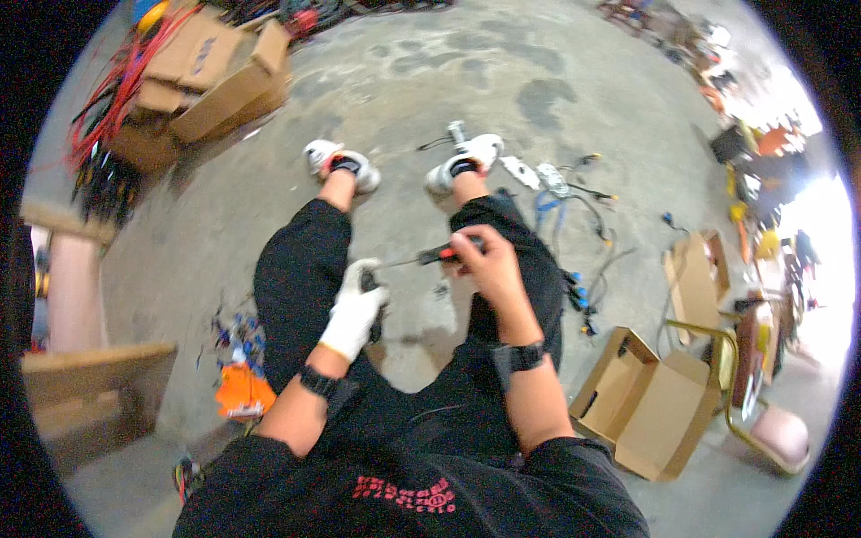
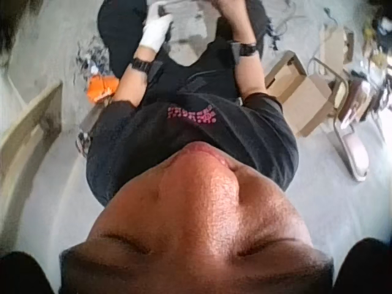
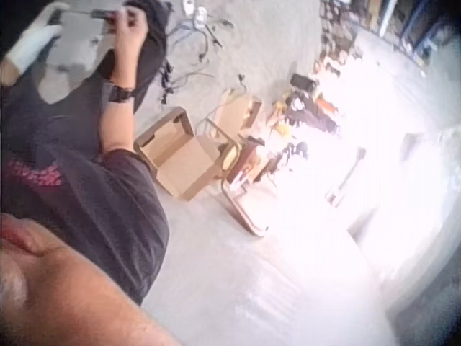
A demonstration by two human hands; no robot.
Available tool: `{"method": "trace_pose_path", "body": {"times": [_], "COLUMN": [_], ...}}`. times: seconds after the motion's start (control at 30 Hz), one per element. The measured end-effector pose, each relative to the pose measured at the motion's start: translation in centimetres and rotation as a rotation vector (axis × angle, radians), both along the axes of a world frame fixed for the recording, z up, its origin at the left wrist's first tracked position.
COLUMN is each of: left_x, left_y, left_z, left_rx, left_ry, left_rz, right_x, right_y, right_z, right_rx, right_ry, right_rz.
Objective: Disassembling and inspecting an electronic component using a screwdriver.
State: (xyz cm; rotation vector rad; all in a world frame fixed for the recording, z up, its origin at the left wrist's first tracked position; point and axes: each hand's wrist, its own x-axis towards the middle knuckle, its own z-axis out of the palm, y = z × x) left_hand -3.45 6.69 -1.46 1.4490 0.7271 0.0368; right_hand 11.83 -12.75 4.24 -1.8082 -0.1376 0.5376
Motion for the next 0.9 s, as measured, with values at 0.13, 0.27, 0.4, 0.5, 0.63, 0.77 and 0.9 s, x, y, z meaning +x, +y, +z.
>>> {"method": "trace_pose_path", "body": {"times": [0.13, 0.27, 0.4, 0.5, 0.63, 0.77, 0.9], "left_x": [0.2, 0.6, 0.4, 0.0, -0.1, 0.4, 0.3], "left_y": [-0.1, -0.7, -0.5, -0.3, -0.4, -0.4, -0.2], "left_z": [0.8, 2.3, 2.9, 2.6, 2.4, 2.0, 1.2], "left_rx": [-0.041, -0.25, -0.269, -0.217, -0.083, -0.113, -0.047], "left_ry": [0.039, 0.045, 0.093, 0.086, 0.068, 0.058, 0.019], "left_rz": [-0.08, 0.112, 0.073, 0.009, -0.029, 0.057, 0.001], "right_x": [0.3, -0.7, -0.3, 0.0, -0.3, -0.2, 0.2], "right_y": [-0.2, -0.7, -1.0, -0.8, -0.3, -0.4, -0.9], "right_z": [-1.2, -1.2, 0.5, 1.1, 0.4, -1.1, -1.2], "right_rx": [-0.384, 0.234, 0.228, 0.089, -0.083, 0.188, 0.371], "right_ry": [-0.069, -0.111, -0.131, 0.027, 0.061, -0.218, -0.084], "right_rz": [0.005, 0.085, 0.191, 0.096, -0.004, 0.092, 0.148]}}
